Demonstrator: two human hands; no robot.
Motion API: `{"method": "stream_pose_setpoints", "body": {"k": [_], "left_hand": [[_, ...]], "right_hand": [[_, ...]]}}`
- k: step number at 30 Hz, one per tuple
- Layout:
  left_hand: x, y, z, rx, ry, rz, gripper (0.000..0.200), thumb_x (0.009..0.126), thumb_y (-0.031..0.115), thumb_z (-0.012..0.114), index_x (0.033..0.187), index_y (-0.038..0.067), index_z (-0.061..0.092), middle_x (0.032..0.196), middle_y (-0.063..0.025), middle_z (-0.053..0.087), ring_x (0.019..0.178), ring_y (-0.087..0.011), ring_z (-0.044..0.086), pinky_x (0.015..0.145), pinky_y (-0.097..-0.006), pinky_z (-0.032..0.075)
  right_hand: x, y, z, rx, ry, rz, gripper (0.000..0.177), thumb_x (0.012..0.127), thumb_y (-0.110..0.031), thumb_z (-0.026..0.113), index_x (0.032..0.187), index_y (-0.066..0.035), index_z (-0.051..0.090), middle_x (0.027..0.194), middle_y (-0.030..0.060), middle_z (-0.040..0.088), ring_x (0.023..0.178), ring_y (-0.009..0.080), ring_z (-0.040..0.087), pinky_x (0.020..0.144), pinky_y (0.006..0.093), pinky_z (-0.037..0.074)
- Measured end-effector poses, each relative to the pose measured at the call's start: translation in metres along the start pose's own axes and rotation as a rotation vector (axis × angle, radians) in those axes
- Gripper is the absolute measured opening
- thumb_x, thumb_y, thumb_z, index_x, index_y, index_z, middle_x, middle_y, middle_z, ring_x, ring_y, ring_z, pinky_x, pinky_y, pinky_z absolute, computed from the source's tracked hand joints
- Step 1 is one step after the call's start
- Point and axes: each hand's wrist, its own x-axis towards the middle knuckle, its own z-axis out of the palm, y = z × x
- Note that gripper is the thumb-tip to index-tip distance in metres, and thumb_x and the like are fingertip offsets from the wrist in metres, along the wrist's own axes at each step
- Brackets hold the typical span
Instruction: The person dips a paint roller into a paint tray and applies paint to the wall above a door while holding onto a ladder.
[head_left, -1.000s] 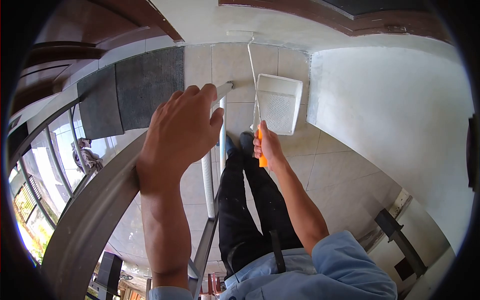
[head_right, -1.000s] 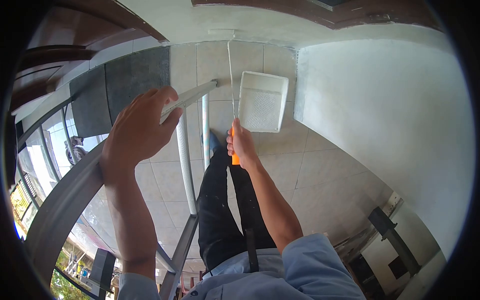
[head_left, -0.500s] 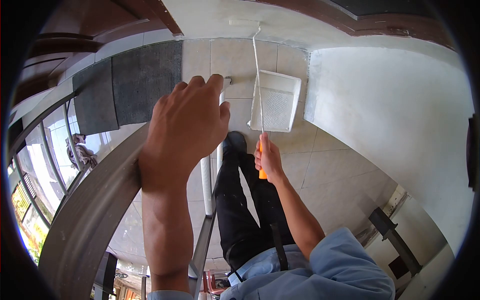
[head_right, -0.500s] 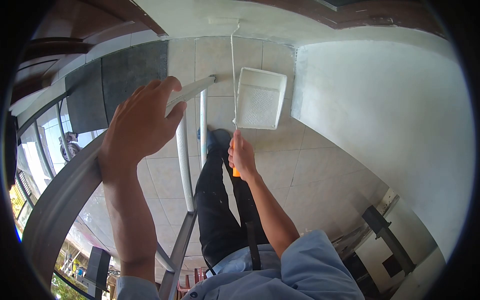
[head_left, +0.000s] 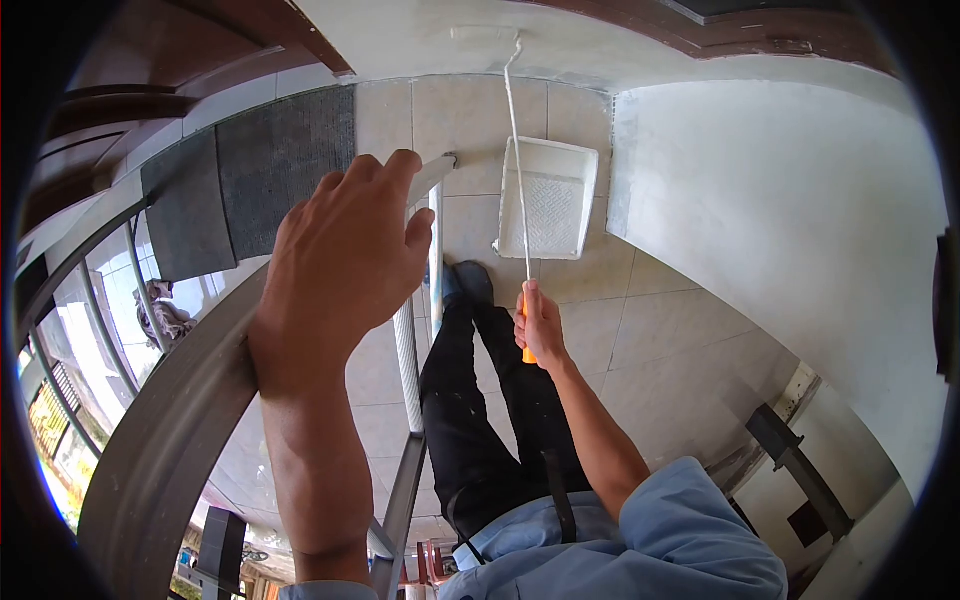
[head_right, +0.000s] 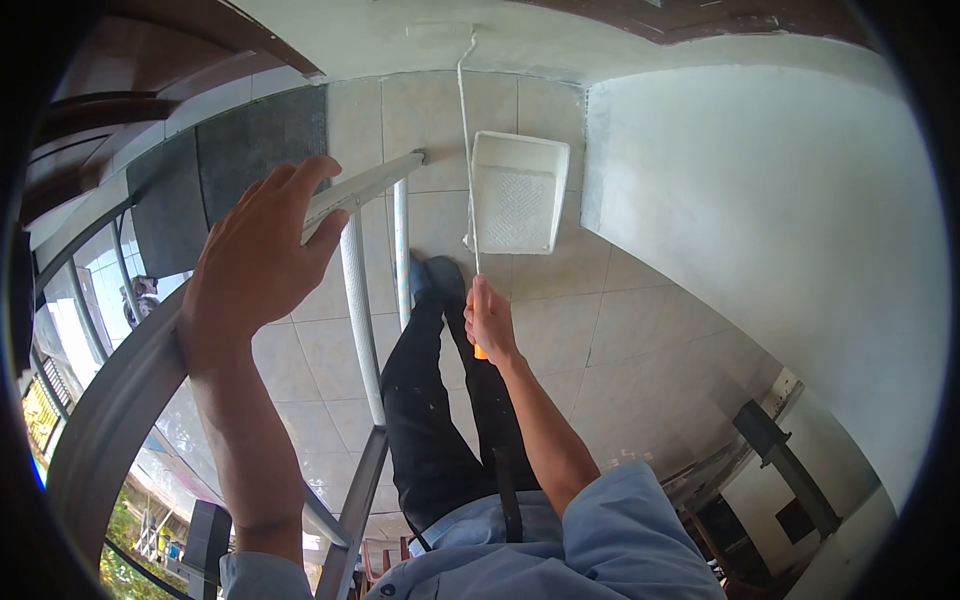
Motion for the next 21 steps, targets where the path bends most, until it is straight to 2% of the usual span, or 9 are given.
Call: {"method": "stream_pose_setpoints", "body": {"k": [6,11,13,21], "left_hand": [[-0.001,-0.001,0.001,0.014,0.005,0.007,0.035,0.095,0.024,0.059,0.127,0.011,0.052,0.117,-0.0123,0.063,0.107,-0.0314,0.064,0.093,-0.0456,0.051],[0.0,-0.001,-0.001,0.015,-0.029,-0.001,0.035,0.095,0.024,0.059,0.127,0.011,0.052,0.117,-0.0126,0.063,0.109,-0.0315,0.063,0.094,-0.0461,0.051],[0.0,0.0,0.0,0.009,-0.034,-0.011,0.034,0.095,0.024,0.059,0.127,0.011,0.053,0.117,-0.0127,0.063,0.109,-0.0317,0.063,0.094,-0.0464,0.051],[0.0,-0.001,0.002,0.007,-0.003,-0.002,0.035,0.095,0.024,0.06,0.127,0.01,0.053,0.117,-0.0131,0.063,0.109,-0.0322,0.063,0.093,-0.0466,0.052]], "right_hand": [[0.017,-0.016,0.017,0.027,-0.002,0.005,0.049,0.1,-0.058,0.042,0.079,-0.013,0.043,0.057,-0.0044,0.036,0.041,0.0043,0.035,0.037,0.0214,0.033],[-0.028,-0.006,0.016,0.033,-0.009,-0.007,0.049,0.099,-0.059,0.042,0.079,-0.014,0.045,0.054,-0.0037,0.04,0.039,0.0053,0.037,0.038,0.0223,0.035],[-0.037,-0.009,0.016,0.022,-0.009,-0.03,0.049,0.1,-0.057,0.042,0.08,-0.012,0.044,0.054,-0.0033,0.038,0.039,0.0053,0.036,0.037,0.0223,0.035],[-0.023,-0.029,0.024,0.046,-0.004,0.013,0.051,0.1,-0.059,0.041,0.079,-0.013,0.044,0.054,-0.0038,0.039,0.039,0.0053,0.037,0.038,0.0222,0.035]]}}
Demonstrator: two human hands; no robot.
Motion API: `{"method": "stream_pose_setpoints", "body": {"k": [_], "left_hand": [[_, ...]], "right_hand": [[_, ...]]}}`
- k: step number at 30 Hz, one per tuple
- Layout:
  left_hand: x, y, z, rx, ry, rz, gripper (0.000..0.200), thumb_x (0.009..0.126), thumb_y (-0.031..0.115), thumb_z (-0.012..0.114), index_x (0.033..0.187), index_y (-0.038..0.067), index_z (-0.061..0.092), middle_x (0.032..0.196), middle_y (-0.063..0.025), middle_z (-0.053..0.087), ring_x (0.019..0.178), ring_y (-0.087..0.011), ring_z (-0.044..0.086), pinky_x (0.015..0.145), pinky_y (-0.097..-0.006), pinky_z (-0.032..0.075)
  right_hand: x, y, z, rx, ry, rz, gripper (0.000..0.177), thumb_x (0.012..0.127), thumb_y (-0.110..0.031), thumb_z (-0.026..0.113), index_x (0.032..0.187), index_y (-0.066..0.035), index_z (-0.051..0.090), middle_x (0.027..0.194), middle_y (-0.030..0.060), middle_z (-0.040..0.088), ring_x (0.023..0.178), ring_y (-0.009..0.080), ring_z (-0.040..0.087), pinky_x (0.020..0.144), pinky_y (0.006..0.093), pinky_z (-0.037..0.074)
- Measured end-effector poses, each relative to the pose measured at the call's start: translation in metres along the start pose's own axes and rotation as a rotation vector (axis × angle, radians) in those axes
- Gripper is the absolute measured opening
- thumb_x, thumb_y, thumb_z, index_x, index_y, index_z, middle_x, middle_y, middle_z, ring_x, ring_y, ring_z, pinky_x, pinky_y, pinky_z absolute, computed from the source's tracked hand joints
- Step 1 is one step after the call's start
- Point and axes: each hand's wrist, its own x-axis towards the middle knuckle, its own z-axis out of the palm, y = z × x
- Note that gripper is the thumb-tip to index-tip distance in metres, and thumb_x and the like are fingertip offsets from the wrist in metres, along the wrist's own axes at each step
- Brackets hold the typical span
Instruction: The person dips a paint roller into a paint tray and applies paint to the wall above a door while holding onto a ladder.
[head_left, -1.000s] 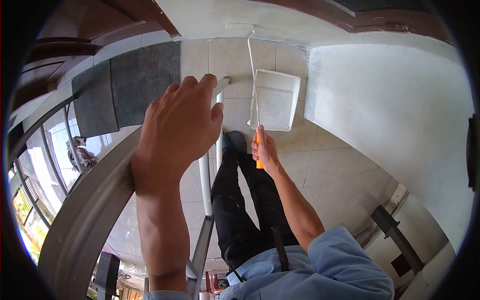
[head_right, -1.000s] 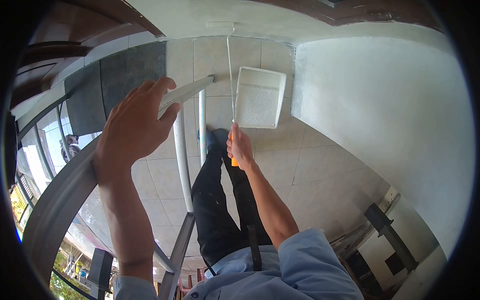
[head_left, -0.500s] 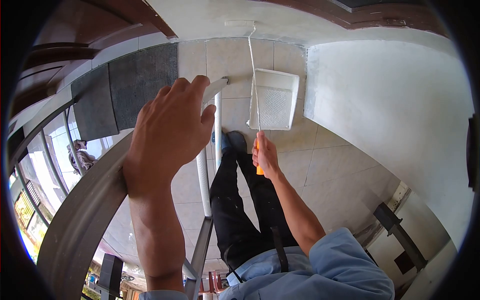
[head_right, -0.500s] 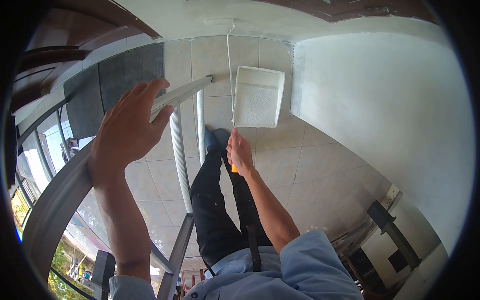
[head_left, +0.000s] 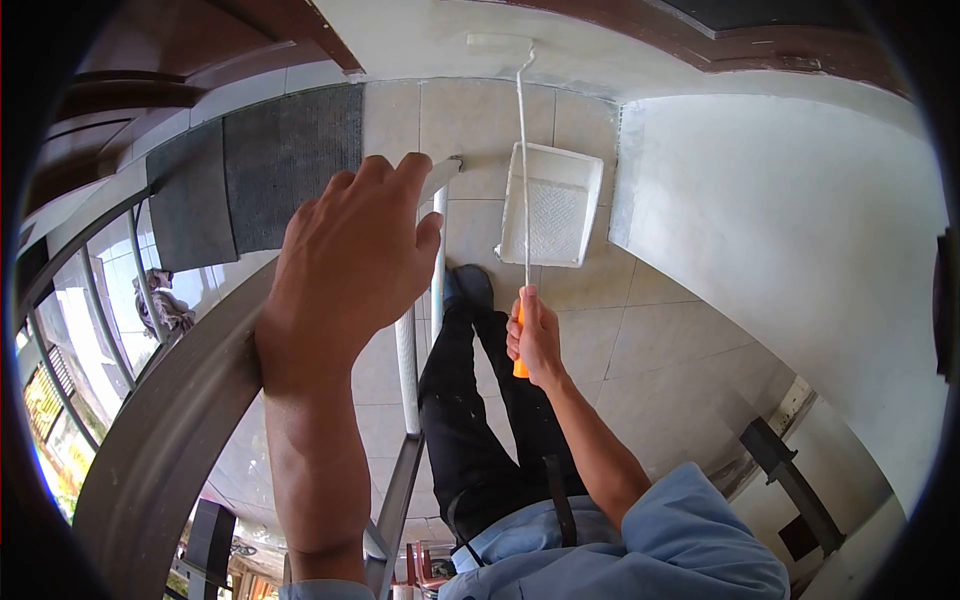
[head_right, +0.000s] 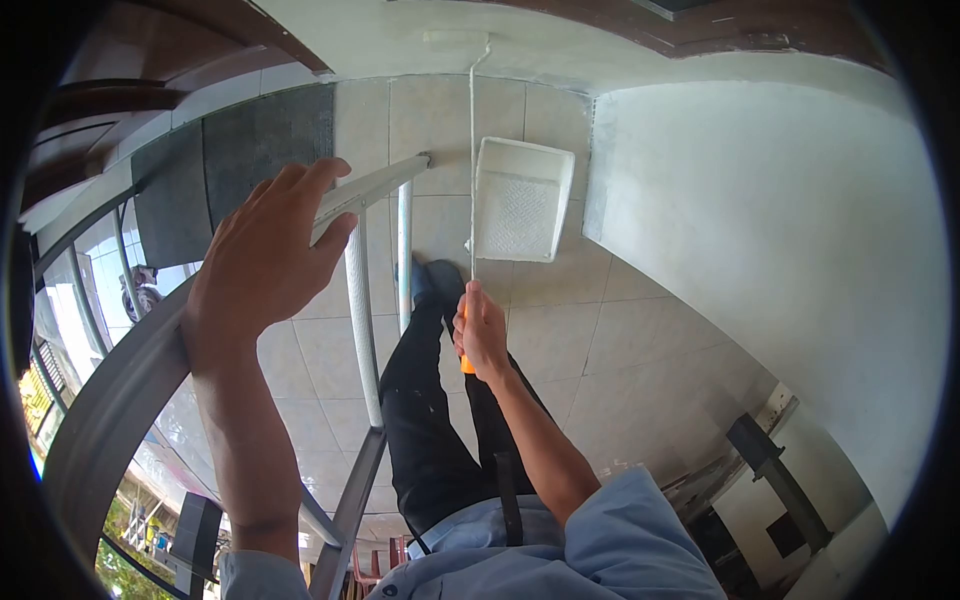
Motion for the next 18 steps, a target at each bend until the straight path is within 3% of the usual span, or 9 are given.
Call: {"method": "stream_pose_setpoints", "body": {"k": [6,14,18], "left_hand": [[0.001,-0.001,0.0,-0.003,-0.016,0.006,0.035,0.095,0.023,0.06,0.127,0.011,0.052,0.117,-0.0128,0.063,0.109,-0.0315,0.063,0.093,-0.0463,0.052],[0.0,0.0,0.0,0.01,-0.005,0.0,0.034,0.096,0.024,0.059,0.126,0.011,0.052,0.119,-0.0116,0.062,0.11,-0.0309,0.063,0.094,-0.0461,0.051],[-0.001,0.002,0.001,0.011,-0.004,-0.009,0.034,0.096,0.024,0.059,0.126,0.012,0.053,0.119,-0.0108,0.062,0.11,-0.0306,0.063,0.095,-0.046,0.05]], "right_hand": [[-0.044,0.001,-0.006,-0.001,-0.014,-0.029,0.049,0.102,-0.054,0.039,0.08,-0.011,0.042,0.055,-0.0026,0.037,0.039,0.0061,0.036,0.037,0.0233,0.035],[0.02,-0.005,-0.007,-0.02,0.024,0.012,0.049,0.101,-0.056,0.04,0.08,-0.012,0.042,0.056,-0.0037,0.036,0.04,0.0053,0.033,0.037,0.0229,0.032],[0.014,-0.002,-0.009,-0.003,0.024,0.016,0.05,0.101,-0.056,0.041,0.078,-0.012,0.042,0.055,-0.0045,0.035,0.04,0.0044,0.034,0.037,0.0221,0.032]]}}
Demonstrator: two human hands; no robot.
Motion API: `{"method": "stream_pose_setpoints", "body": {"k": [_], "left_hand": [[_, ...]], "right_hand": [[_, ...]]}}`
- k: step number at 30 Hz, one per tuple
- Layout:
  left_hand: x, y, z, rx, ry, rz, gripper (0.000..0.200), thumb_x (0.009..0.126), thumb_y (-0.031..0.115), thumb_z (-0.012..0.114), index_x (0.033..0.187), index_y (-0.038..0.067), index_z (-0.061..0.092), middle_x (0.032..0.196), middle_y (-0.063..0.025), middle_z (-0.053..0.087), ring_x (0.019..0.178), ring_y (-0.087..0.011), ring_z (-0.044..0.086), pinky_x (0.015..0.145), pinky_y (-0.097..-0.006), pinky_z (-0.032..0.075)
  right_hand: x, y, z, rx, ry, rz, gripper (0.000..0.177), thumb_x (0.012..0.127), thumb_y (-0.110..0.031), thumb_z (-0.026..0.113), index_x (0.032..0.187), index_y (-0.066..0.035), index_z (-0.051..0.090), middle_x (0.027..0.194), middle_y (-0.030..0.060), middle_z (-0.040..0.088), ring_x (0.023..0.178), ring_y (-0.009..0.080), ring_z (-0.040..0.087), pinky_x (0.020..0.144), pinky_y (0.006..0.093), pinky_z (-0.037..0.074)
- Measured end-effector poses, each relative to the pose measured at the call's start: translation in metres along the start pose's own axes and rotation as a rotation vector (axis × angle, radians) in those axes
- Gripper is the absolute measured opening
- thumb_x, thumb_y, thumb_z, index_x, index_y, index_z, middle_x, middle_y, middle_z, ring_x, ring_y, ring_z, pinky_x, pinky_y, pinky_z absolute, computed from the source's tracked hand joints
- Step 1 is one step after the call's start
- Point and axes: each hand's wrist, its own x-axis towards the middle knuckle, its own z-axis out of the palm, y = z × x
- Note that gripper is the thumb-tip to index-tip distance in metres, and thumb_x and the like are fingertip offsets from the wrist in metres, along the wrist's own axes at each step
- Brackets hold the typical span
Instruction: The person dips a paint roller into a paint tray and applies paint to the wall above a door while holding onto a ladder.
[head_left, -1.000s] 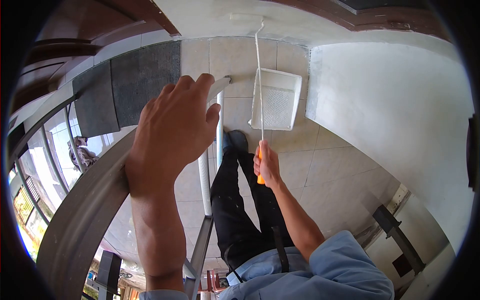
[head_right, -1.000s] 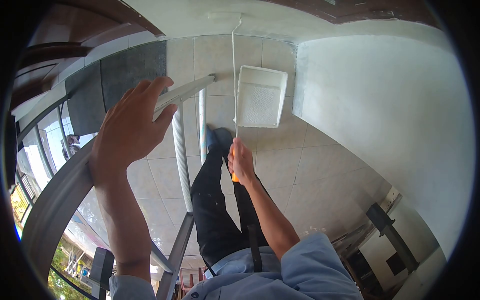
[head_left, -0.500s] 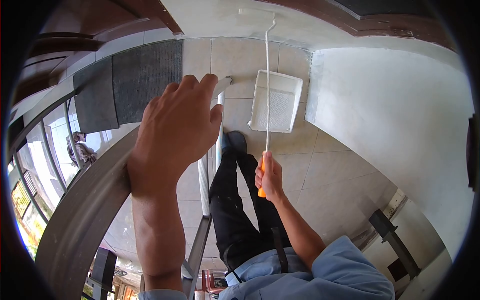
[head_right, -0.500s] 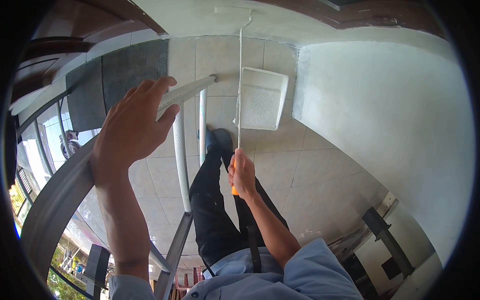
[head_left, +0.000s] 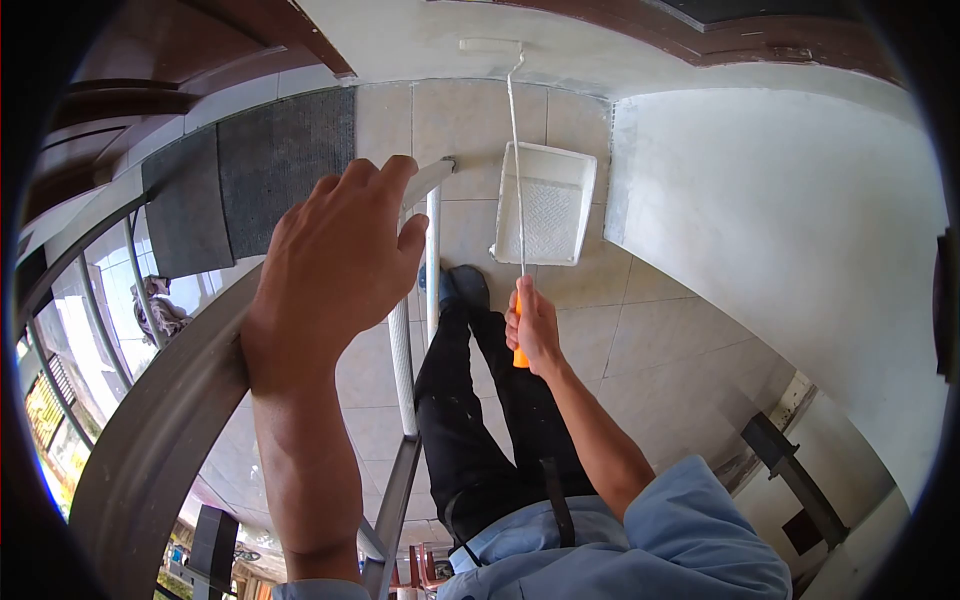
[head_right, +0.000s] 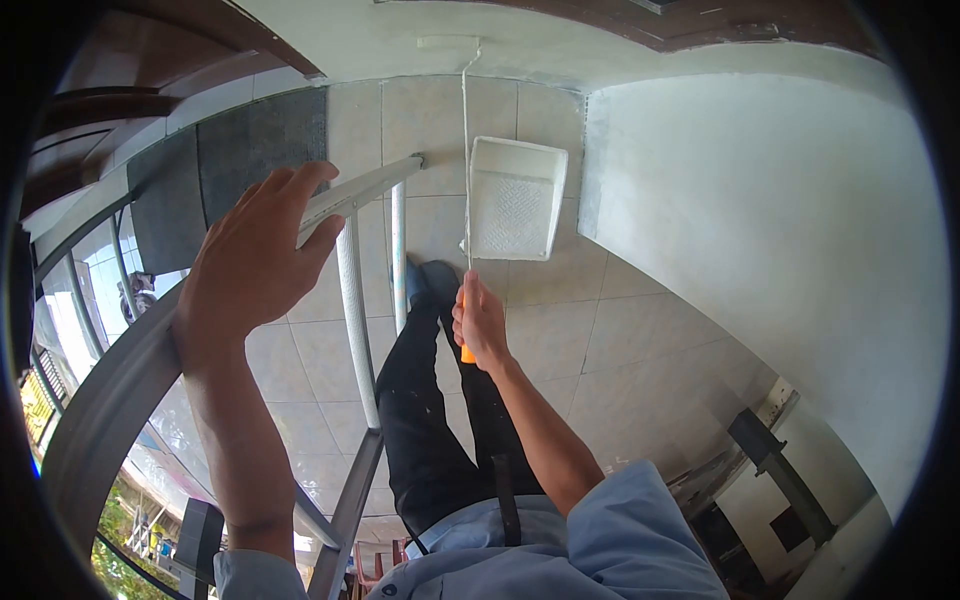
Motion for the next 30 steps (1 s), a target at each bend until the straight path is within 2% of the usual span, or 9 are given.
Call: {"method": "stream_pose_setpoints", "body": {"k": [5,8,13,17,20,23,26,29,30], "left_hand": [[0.0,0.0,0.0,-0.01,0.002,0.009,0.034,0.095,0.024,0.059,0.126,0.012,0.052,0.119,-0.011,0.062,0.11,-0.0309,0.063,0.096,-0.0458,0.05],[0.0,0.001,-0.002,-0.067,0.013,0.021,0.036,0.093,0.019,0.06,0.124,0.003,0.055,0.114,-0.0177,0.064,0.11,-0.0337,0.063,0.095,-0.0453,0.049],[-0.002,0.001,-0.001,-0.047,0.032,0.04,0.035,0.093,0.019,0.06,0.124,0.002,0.056,0.113,-0.0177,0.064,0.108,-0.0333,0.063,0.094,-0.0448,0.05],[-0.002,0.001,-0.001,-0.056,0.023,0.043,0.036,0.093,0.019,0.06,0.123,0.002,0.055,0.112,-0.0176,0.065,0.107,-0.0327,0.064,0.093,-0.0444,0.05],[-0.001,-0.001,0.0,-0.018,-0.004,0.027,0.034,0.095,0.024,0.06,0.126,0.012,0.053,0.118,-0.0109,0.063,0.109,-0.0306,0.064,0.095,-0.0449,0.051],[-0.002,-0.003,0.003,-0.064,0.077,0.086,0.035,0.093,0.019,0.06,0.122,0.002,0.056,0.109,-0.0177,0.065,0.105,-0.033,0.064,0.092,-0.0445,0.051],[-0.002,-0.003,0.002,-0.062,0.064,0.092,0.034,0.092,0.019,0.06,0.12,0.001,0.056,0.108,-0.0185,0.065,0.103,-0.0333,0.064,0.09,-0.0443,0.051],[-0.001,-0.003,0.0,-0.03,0.005,0.045,0.034,0.095,0.023,0.06,0.126,0.011,0.054,0.116,-0.0117,0.064,0.111,-0.0299,0.063,0.095,-0.0437,0.051],[-0.001,-0.003,-0.001,-0.032,-0.005,0.04,0.034,0.095,0.023,0.06,0.126,0.01,0.054,0.116,-0.0118,0.064,0.111,-0.03,0.063,0.095,-0.0438,0.051]], "right_hand": [[-0.016,0.008,-0.014,-0.058,0.0,-0.031,0.051,0.1,-0.057,0.041,0.077,-0.012,0.041,0.055,-0.0043,0.035,0.039,0.0044,0.035,0.036,0.022,0.033],[0.01,0.002,-0.007,-0.072,0.016,-0.012,0.051,0.1,-0.058,0.041,0.078,-0.012,0.042,0.055,-0.004,0.035,0.04,0.0053,0.035,0.036,0.0229,0.033],[0.074,0.004,0.013,-0.058,-0.002,0.023,0.051,0.1,-0.058,0.04,0.079,-0.012,0.041,0.058,-0.0039,0.035,0.043,0.0066,0.035,0.039,0.024,0.035],[0.08,-0.001,0.027,-0.009,-0.004,0.059,0.051,0.099,-0.06,0.041,0.08,-0.013,0.041,0.058,-0.0044,0.035,0.044,0.0063,0.035,0.041,0.0236,0.035],[0.056,0.003,0.028,0.025,-0.009,0.071,0.052,0.097,-0.064,0.043,0.08,-0.015,0.042,0.057,-0.0053,0.035,0.044,0.0053,0.034,0.042,0.0225,0.034],[0.048,-0.002,0.024,0.029,-0.031,0.089,0.053,0.096,-0.065,0.044,0.08,-0.014,0.043,0.057,-0.005,0.035,0.044,0.006,0.035,0.042,0.0229,0.034],[0.08,-0.014,0.027,-0.024,-0.014,0.082,0.05,0.101,-0.058,0.039,0.081,-0.012,0.042,0.058,-0.004,0.035,0.043,0.0076,0.036,0.041,0.0246,0.035],[0.106,-0.024,0.035,-0.024,-0.017,0.079,0.049,0.101,-0.056,0.039,0.081,-0.012,0.043,0.058,-0.0037,0.037,0.044,0.0079,0.037,0.042,0.0246,0.036],[0.107,-0.026,0.037,-0.018,-0.016,0.085,0.048,0.101,-0.055,0.039,0.081,-0.012,0.043,0.059,-0.0036,0.037,0.045,0.0079,0.038,0.042,0.0246,0.037]]}}
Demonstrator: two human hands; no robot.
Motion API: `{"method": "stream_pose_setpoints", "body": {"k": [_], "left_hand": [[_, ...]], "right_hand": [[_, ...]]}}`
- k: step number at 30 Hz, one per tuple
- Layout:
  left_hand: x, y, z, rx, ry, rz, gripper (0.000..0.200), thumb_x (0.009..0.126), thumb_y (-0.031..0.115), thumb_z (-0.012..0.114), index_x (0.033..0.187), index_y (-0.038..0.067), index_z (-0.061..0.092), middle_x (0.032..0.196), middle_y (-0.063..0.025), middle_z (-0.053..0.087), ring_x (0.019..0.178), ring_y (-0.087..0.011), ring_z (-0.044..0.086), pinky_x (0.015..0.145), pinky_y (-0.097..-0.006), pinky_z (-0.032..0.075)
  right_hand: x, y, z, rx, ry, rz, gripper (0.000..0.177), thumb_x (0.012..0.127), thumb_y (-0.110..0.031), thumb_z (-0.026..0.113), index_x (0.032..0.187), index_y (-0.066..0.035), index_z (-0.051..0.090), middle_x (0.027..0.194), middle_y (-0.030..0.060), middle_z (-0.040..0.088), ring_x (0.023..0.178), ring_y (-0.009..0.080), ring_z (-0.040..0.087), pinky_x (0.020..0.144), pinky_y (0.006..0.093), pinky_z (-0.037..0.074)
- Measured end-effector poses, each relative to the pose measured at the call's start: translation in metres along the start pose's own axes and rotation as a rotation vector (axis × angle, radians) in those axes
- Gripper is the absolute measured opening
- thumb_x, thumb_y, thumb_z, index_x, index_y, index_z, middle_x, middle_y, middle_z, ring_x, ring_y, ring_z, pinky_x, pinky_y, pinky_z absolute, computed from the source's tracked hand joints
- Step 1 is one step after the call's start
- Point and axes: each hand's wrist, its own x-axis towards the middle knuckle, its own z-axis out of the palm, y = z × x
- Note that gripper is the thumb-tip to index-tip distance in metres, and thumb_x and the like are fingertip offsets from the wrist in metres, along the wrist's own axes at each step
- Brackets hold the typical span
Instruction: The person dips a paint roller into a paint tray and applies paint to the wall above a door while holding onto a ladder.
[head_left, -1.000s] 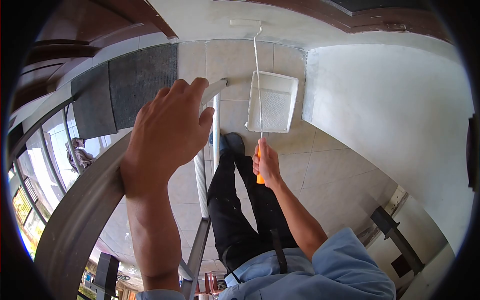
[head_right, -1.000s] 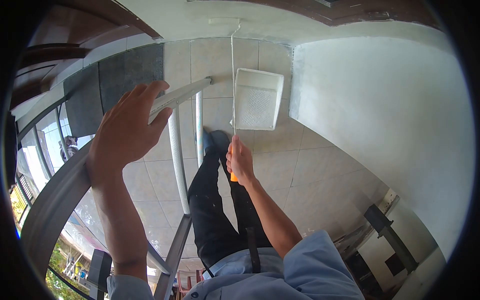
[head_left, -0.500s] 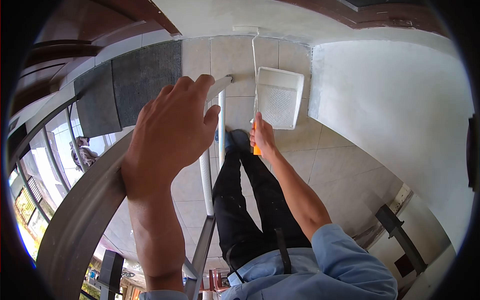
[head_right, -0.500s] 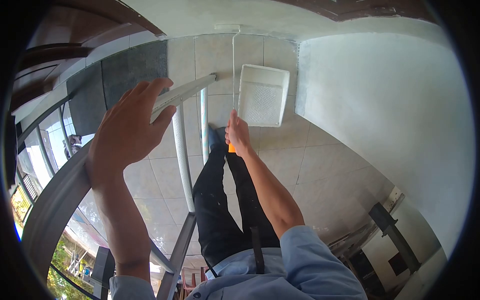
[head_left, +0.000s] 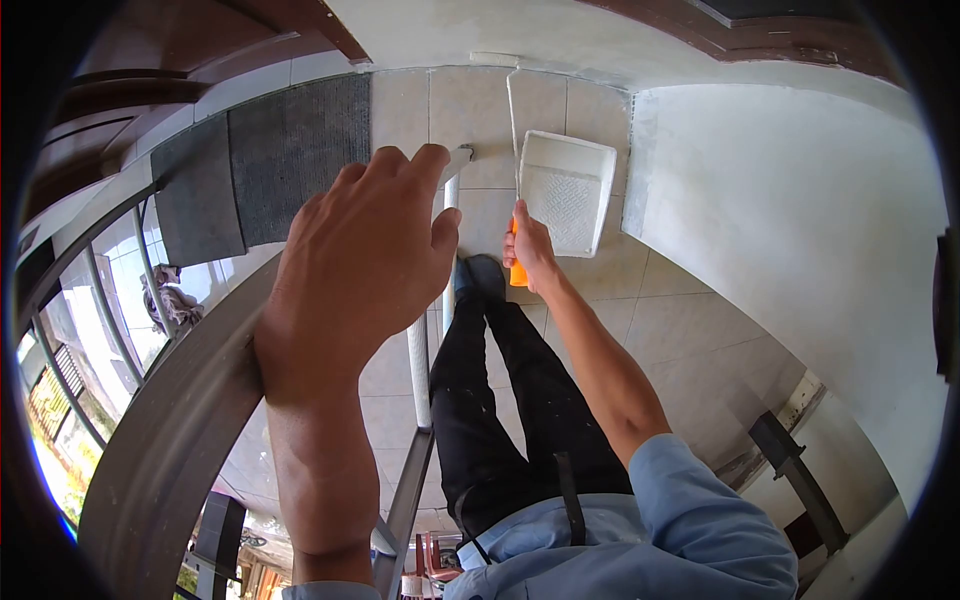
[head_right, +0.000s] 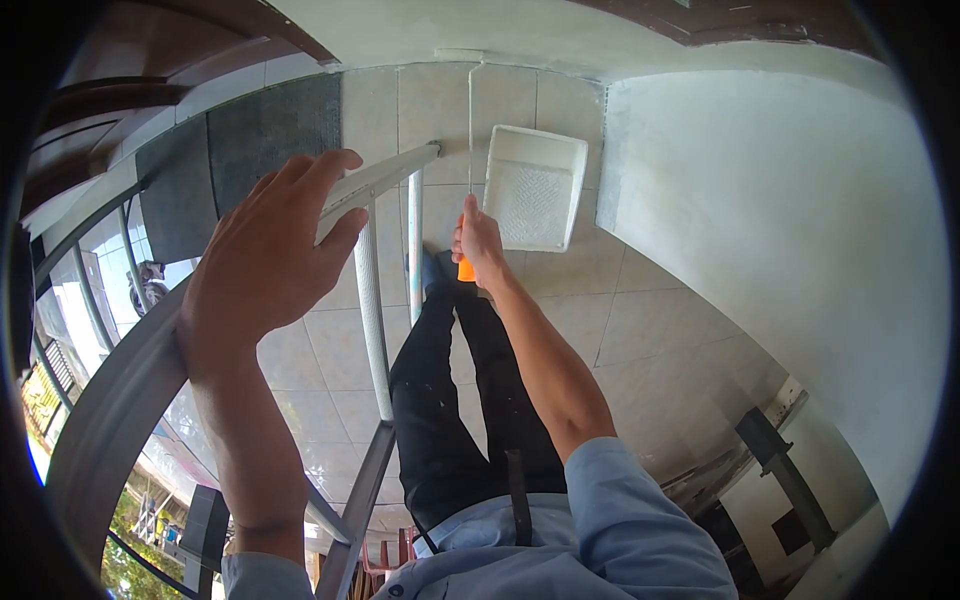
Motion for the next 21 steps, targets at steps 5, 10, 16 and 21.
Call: {"method": "stream_pose_setpoints", "body": {"k": [5,10,16,21], "left_hand": [[0.002,0.001,-0.003,-0.025,-0.054,-0.021,0.034,0.095,0.023,0.061,0.126,0.01,0.054,0.115,-0.0124,0.064,0.11,-0.0302,0.064,0.093,-0.0442,0.051],[0.001,-0.001,-0.001,-0.017,-0.015,0.015,0.034,0.095,0.022,0.061,0.125,0.01,0.054,0.114,-0.0127,0.064,0.109,-0.0303,0.064,0.093,-0.0434,0.052],[0.0,-0.002,0.0,0.005,-0.006,0.014,0.034,0.095,0.023,0.061,0.126,0.01,0.054,0.115,-0.0123,0.064,0.107,-0.0304,0.065,0.094,-0.0437,0.052],[0.001,-0.002,0.002,0.019,0.008,0.016,0.035,0.094,0.023,0.061,0.127,0.01,0.054,0.118,-0.0125,0.064,0.107,-0.0308,0.065,0.094,-0.0436,0.052]], "right_hand": [[-0.058,0.011,0.001,0.088,-0.035,0.025,0.049,0.1,-0.058,0.04,0.08,-0.014,0.044,0.059,-0.005,0.038,0.046,0.0058,0.037,0.043,0.0235,0.037],[-0.074,0.007,-0.001,0.094,-0.039,0.026,0.048,0.1,-0.058,0.041,0.08,-0.014,0.044,0.058,-0.0053,0.037,0.045,0.0056,0.036,0.042,0.0239,0.036],[-0.054,-0.018,0.013,0.028,-0.013,0.012,0.047,0.101,-0.055,0.041,0.082,-0.012,0.043,0.058,-0.0052,0.035,0.045,0.0063,0.037,0.043,0.0235,0.037],[-0.128,-0.022,0.016,0.092,-0.053,0.05,0.048,0.1,-0.059,0.04,0.083,-0.014,0.044,0.058,-0.0051,0.036,0.044,0.0067,0.038,0.043,0.0246,0.039]]}}
